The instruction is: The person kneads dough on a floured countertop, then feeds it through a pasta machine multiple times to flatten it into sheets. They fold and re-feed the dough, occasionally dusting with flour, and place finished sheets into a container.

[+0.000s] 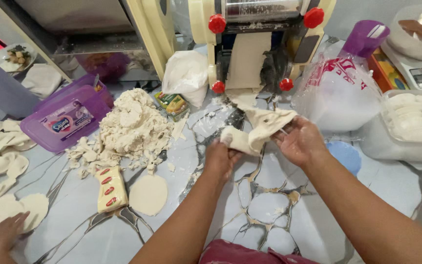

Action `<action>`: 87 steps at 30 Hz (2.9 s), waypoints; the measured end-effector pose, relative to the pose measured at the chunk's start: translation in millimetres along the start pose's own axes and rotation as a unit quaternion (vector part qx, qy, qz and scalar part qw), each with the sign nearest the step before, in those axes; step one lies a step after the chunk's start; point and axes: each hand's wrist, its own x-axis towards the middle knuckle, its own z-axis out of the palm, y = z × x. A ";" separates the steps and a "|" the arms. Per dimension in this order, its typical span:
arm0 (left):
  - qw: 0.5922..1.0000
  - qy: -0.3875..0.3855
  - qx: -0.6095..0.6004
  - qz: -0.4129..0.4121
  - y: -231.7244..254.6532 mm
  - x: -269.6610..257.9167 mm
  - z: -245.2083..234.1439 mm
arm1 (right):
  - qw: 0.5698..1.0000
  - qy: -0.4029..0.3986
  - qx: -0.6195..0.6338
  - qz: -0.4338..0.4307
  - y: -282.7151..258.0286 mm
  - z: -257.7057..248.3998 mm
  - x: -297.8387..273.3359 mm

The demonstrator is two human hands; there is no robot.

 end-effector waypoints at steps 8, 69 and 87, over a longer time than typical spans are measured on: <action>0.942 0.027 -0.286 0.173 97.7 8.1 -70.2 | 0.984 0.068 0.140 -0.090 -27.7 -36.4 14.8; 0.989 -0.047 -0.118 0.076 69.6 69.4 -37.3 | 0.938 -0.018 -0.331 -0.104 -25.4 57.8 125.6; 0.905 0.130 0.351 0.201 120.4 -1.8 -73.9 | 0.611 0.252 -0.735 -0.150 -51.6 -41.4 -47.2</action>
